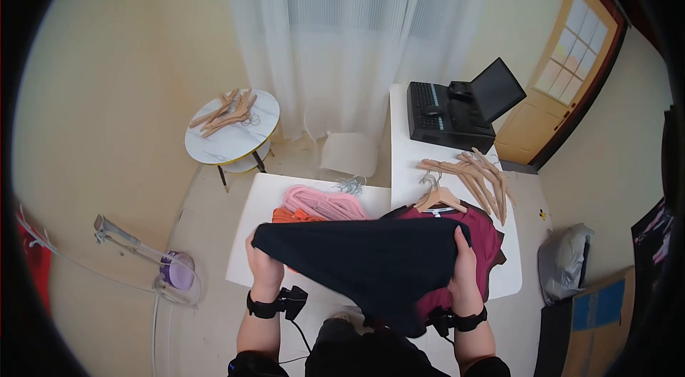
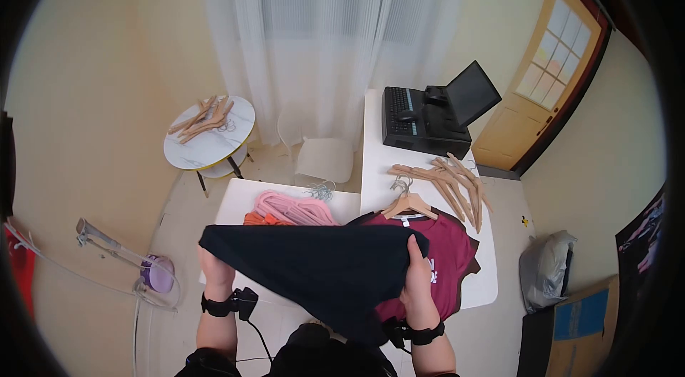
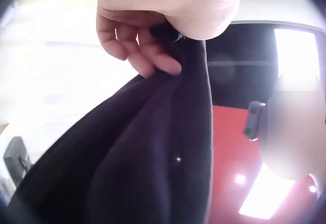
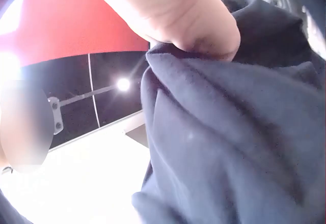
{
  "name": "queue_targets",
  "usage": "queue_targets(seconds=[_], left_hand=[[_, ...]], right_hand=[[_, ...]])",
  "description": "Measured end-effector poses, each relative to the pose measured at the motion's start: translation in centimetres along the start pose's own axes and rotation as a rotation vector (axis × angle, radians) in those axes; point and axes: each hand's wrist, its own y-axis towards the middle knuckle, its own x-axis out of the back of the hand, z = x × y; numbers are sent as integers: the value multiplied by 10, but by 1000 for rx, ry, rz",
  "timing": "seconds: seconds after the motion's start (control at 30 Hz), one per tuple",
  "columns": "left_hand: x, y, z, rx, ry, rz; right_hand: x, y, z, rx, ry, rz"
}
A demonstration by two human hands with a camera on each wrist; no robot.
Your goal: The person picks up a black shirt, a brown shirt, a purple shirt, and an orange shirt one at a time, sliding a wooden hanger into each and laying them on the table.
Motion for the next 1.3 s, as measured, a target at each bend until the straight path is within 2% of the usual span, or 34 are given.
queue_targets(seconds=[0.03,0.07,0.13,0.17,0.2,0.27,0.33,0.4,0.5,0.57,0.6,0.63,0.67,0.7,0.73,0.8,0.87,0.93,1.0,1.07,1.1,1.13,1.2,1.27,1.3], left_hand=[[-5,-4,-19,-78,6,-7],[-8,-13,-28,-87,5,-152],[-8,-29,-56,-121,65,-81],[-11,-40,-64,-137,78,-105],[-14,-50,-70,-142,192,-73],[-25,-75,-83,-152,327,-70],[-41,-101,-90,-178,505,43],[-42,-121,-83,-108,530,105],[-40,-155,-70,-36,588,-48],[-31,-176,-61,120,416,-184],[-12,-186,-58,282,504,-67],[-1,-195,-43,321,517,-60],[7,-206,-26,360,528,-53],[6,-221,-10,252,463,-89],[-1,-237,7,144,398,-124],[-20,-269,33,-99,661,-104],[-17,-308,52,28,970,60],[-29,-323,53,69,954,178],[-27,-335,57,6,825,160],[-16,-350,51,345,585,195],[-3,-357,45,275,567,297],[3,-364,31,279,557,316],[12,-379,1,311,339,269],[19,-390,-24,358,320,132],[22,-395,-37,366,280,105]], right_hand=[[17,9,-5,-48,-50,25],[30,14,-8,-98,-102,54],[36,11,-9,-148,-158,123],[39,8,-10,-161,-252,160],[41,7,-11,-172,-345,200],[46,3,-15,-225,-325,267],[53,0,-20,-283,-302,324],[59,-5,-29,-334,-174,362],[59,-26,-31,-384,-113,514],[51,-44,-28,-410,-124,576],[49,-51,-27,-414,-138,627],[50,-53,-30,-423,-142,638],[52,-51,-37,-470,-132,783],[52,-52,-40,-515,-122,926],[46,-63,-40,-522,-130,936],[27,-93,-42,-515,-195,960],[19,-117,-49,-528,-213,1004],[5,-153,-47,-513,-195,997],[-1,-177,-50,-483,-223,1025],[0,-192,-64,-363,-284,962],[8,-187,-74,-333,-343,1070],[11,-197,-74,-250,-409,1088],[33,-210,-89,-180,-506,1215],[74,-221,-120,-154,-678,1249],[87,-234,-124,-244,-751,1243]])
